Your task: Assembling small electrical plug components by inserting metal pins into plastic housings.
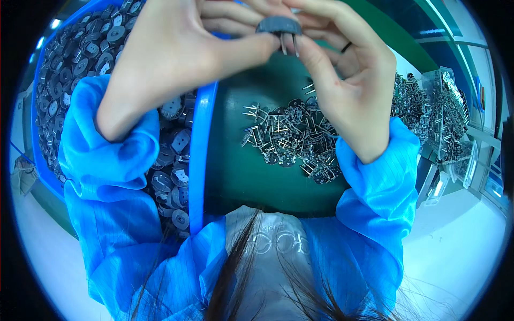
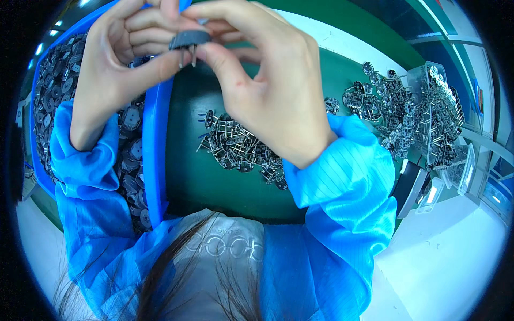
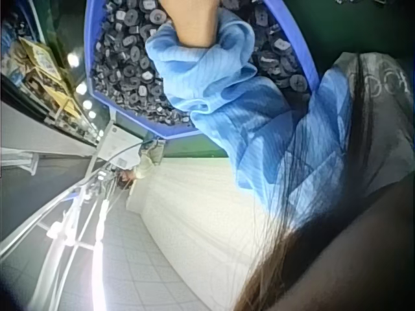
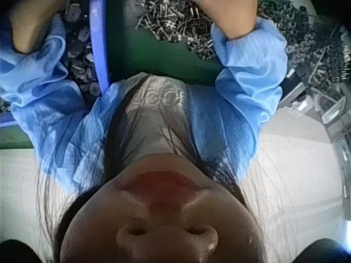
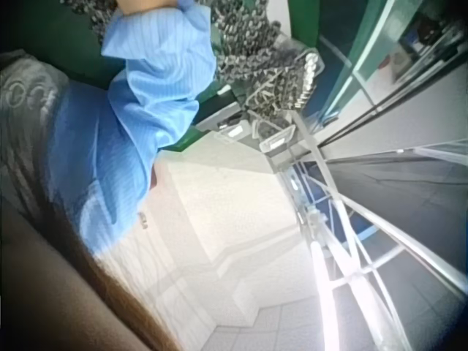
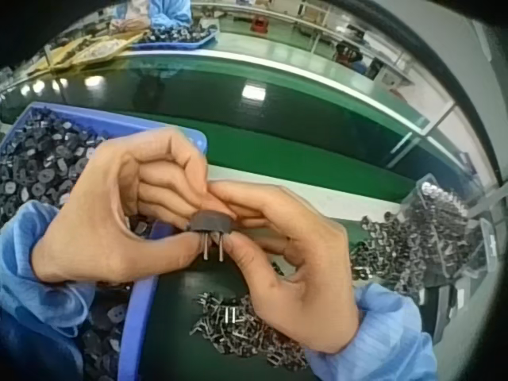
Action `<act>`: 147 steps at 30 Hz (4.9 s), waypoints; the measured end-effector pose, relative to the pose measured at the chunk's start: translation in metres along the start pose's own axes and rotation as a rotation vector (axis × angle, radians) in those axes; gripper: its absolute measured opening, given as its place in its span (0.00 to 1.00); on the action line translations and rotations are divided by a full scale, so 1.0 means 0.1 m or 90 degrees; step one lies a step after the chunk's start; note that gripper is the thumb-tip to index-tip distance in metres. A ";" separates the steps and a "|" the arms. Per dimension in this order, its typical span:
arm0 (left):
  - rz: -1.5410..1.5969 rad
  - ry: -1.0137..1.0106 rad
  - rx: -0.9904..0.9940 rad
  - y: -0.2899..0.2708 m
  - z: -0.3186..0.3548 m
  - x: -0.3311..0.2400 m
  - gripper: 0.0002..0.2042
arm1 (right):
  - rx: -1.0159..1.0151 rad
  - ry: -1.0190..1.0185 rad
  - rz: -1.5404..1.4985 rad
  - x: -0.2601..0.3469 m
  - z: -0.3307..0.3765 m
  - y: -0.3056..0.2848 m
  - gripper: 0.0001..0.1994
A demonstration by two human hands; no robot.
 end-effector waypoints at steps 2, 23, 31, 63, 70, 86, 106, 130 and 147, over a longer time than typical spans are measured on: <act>-0.058 -0.014 -0.001 0.04 0.01 -0.19 0.23 | -0.017 -0.197 0.010 0.24 -0.08 -0.02 0.22; -0.727 0.177 0.128 -0.49 0.16 0.12 0.08 | -0.214 -0.241 0.630 -0.57 -0.59 -0.69 0.13; -0.635 0.055 0.132 -0.53 0.04 0.16 0.12 | 0.288 0.045 0.493 -0.45 0.04 -0.18 0.11; 0.058 -0.082 0.041 0.14 0.03 0.05 0.19 | 0.052 0.020 -0.034 0.11 -0.10 -0.13 0.05; 0.036 -0.088 0.063 0.10 0.01 0.04 0.18 | 0.044 0.074 -0.093 0.04 -0.11 -0.16 0.07; 0.065 -0.171 0.059 0.13 0.06 0.16 0.24 | -0.006 -0.231 0.150 0.42 -0.11 -0.14 0.07; 0.010 -0.084 0.047 0.18 0.07 0.16 0.17 | -0.106 -0.422 0.334 0.53 0.09 -0.10 0.09; 0.183 -0.221 0.064 0.00 -0.03 0.06 0.18 | -0.060 -0.395 0.196 0.47 -0.07 -0.01 0.14; -0.896 0.128 0.053 -1.08 0.00 0.40 0.18 | 0.061 -0.002 0.700 -0.61 -0.63 -0.88 0.13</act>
Point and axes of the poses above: each hand's wrist, its own z-axis away from the middle knuckle, its own y-axis out of the palm, x = y × z, the point moved 9 cm from there along -z, towards the middle knuckle, and after that the axes turned 11 degrees about -x, right-handed, at the moved point
